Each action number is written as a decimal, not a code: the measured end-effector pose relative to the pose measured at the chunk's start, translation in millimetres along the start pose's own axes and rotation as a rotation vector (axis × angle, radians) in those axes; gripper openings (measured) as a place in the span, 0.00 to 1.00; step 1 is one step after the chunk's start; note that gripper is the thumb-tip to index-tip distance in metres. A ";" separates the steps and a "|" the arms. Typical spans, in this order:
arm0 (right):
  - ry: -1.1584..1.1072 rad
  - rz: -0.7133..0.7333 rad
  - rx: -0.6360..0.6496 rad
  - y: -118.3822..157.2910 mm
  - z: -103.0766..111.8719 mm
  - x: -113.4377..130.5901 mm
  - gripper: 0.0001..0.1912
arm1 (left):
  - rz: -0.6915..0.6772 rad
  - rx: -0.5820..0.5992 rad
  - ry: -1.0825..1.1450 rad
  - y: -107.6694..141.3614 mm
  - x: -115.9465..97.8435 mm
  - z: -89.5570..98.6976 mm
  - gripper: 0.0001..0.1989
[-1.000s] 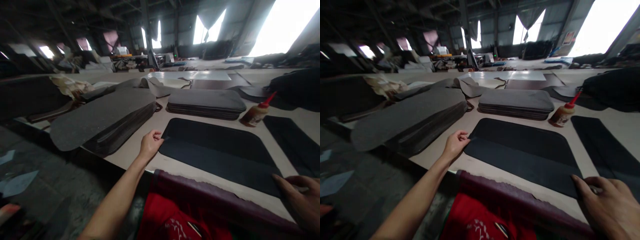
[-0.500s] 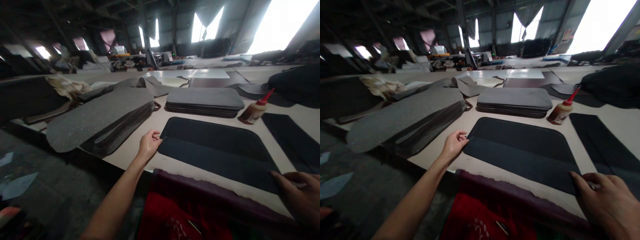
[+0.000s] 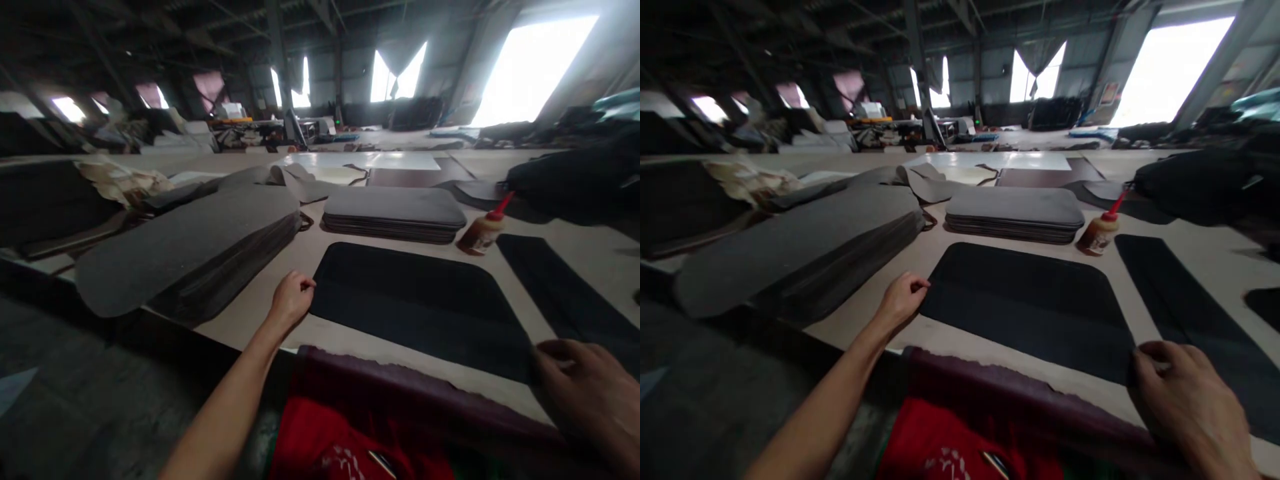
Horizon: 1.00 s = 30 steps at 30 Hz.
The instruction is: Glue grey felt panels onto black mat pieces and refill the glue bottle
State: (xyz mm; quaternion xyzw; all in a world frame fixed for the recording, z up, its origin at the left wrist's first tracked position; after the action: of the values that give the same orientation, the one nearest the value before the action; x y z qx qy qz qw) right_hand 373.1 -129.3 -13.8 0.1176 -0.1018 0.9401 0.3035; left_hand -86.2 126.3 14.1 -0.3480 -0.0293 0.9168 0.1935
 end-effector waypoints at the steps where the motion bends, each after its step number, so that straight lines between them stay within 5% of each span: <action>1: -0.021 -0.049 0.031 2.9 5.6 4.0 0.13 | -0.008 0.001 -0.007 0.0 -0.2 1.7 0.08; 4: -0.052 -0.115 0.036 14.5 22.4 17.8 0.15 | -0.033 -0.052 -0.025 4.7 -6.6 10.8 0.08; 7: -0.121 -0.017 -0.047 29.9 33.6 50.4 0.18 | -0.126 -0.086 -0.032 17.5 -34.9 10.4 0.09; 12: -0.168 0.603 0.064 58.7 15.7 164.6 0.24 | -0.551 0.327 -0.119 48.5 -119.2 -50.4 0.18; 15: -0.037 0.764 0.234 66.6 -9.9 201.3 0.30 | -0.575 0.472 -0.251 57.9 -133.5 -80.4 0.25; 19: 0.075 0.693 0.300 66.3 -23.6 188.4 0.38 | -0.536 0.472 -0.294 54.3 -115.8 -82.1 0.25; 30: 0.218 0.384 0.233 64.2 -10.8 84.3 0.50 | -0.371 0.338 -0.239 29.0 -30.6 -25.5 0.21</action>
State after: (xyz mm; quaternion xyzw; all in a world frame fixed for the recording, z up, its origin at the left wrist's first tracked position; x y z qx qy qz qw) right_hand 266.8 -131.4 -8.0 0.0280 0.0202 0.9930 0.1129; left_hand -58.5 85.9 8.5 -0.1888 0.0384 0.8922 0.4086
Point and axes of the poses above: each hand's wrist, its own y-axis away from the middle knuckle, its own z-axis out of the back of the hand, x = y × z, the point moved 6 cm from there along -y, towards the middle knuckle, and after that the axes turned 11 degrees about x, right-handed, at the moved point
